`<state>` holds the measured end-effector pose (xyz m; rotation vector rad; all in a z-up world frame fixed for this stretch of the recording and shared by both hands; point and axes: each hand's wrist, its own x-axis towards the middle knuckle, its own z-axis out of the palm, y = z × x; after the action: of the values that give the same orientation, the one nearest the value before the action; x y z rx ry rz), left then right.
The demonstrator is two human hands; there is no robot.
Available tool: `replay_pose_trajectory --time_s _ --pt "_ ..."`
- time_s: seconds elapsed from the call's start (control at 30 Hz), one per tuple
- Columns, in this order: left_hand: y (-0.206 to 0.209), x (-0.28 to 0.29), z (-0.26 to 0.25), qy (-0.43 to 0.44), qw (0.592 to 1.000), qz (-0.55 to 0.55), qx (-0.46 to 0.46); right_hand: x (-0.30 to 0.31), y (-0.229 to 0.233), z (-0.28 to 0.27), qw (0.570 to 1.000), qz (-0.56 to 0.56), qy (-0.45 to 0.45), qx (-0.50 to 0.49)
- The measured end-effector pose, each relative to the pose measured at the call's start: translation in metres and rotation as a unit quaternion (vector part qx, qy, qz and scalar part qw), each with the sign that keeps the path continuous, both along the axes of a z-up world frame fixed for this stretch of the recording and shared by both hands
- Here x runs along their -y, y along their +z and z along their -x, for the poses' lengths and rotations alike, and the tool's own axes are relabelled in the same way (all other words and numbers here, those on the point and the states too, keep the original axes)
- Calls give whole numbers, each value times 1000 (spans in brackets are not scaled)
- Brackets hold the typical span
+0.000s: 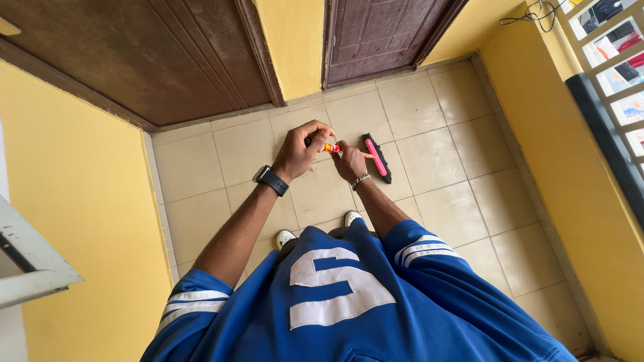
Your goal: Assembling a mop or broom by screwing the handle into the head while standing on a balcony.
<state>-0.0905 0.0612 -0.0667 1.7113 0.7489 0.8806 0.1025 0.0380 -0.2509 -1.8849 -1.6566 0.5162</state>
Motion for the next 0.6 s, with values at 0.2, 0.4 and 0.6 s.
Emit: replay_pose_trajectory --time_s 0.2,0.4,0.6 --pt "1 8 4 -20 999 -16 -29 13 3 8 998 27 -46 -17" --pt "-4 17 9 -76 995 -54 -17 28 6 17 996 1 -77 -41" --pt "-9 34 25 -148 988 -13 -44 54 -1 36 988 -14 -124 -92"
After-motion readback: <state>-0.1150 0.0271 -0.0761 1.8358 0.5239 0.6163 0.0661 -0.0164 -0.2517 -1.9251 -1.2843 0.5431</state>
